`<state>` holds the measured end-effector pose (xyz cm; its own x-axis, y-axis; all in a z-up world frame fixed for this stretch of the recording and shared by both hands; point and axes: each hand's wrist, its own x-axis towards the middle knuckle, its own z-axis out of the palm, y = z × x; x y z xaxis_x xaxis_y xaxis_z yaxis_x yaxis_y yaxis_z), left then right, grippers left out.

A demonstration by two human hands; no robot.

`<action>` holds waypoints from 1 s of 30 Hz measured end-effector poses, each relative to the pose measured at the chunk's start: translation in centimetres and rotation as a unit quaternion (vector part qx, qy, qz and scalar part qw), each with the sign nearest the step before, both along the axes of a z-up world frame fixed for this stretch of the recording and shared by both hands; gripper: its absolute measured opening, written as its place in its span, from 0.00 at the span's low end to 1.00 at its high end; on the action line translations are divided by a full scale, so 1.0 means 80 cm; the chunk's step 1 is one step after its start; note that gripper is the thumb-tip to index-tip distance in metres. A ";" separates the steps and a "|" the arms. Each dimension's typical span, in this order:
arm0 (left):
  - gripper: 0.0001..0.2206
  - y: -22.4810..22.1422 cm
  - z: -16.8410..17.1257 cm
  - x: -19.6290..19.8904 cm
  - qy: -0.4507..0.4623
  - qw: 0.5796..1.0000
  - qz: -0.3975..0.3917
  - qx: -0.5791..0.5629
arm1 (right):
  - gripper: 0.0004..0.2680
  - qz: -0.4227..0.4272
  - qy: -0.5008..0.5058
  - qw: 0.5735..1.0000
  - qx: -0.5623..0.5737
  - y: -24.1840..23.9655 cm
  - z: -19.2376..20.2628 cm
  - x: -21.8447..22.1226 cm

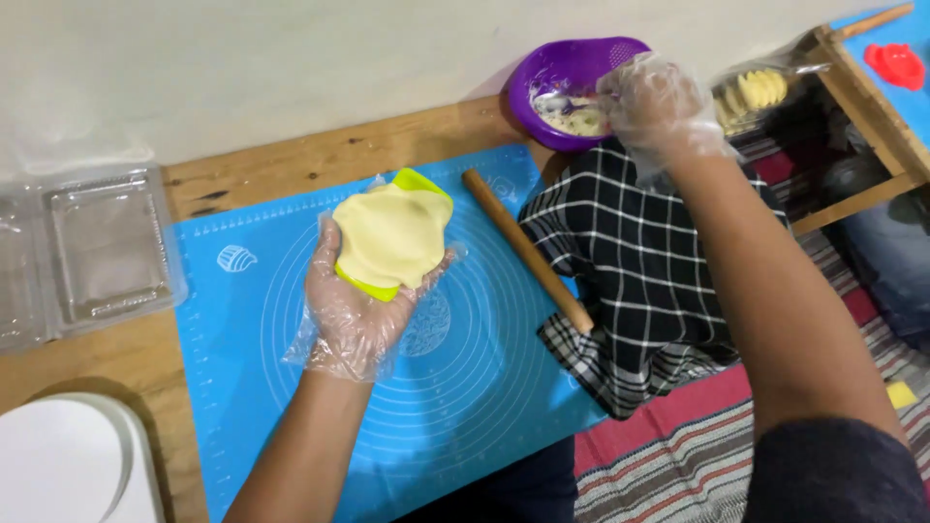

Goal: Rolling out dough and using a mold to create filled pastries

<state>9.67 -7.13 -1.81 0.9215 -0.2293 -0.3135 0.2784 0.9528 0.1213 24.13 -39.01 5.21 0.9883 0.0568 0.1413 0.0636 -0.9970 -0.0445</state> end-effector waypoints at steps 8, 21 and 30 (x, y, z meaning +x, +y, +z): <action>0.25 -0.023 0.012 0.012 0.047 0.998 0.012 0.026 | 0.15 0.007 0.249 0.907 -0.340 -0.021 -0.046 0.115; 0.27 -0.052 0.001 0.042 0.009 1.000 -0.006 -0.018 | 0.26 0.000 0.295 0.939 -0.177 0.002 -0.051 0.142; 0.27 -0.049 -0.001 0.048 0.039 0.999 0.009 -0.003 | 0.18 -0.002 0.296 0.919 -0.261 0.005 -0.034 0.130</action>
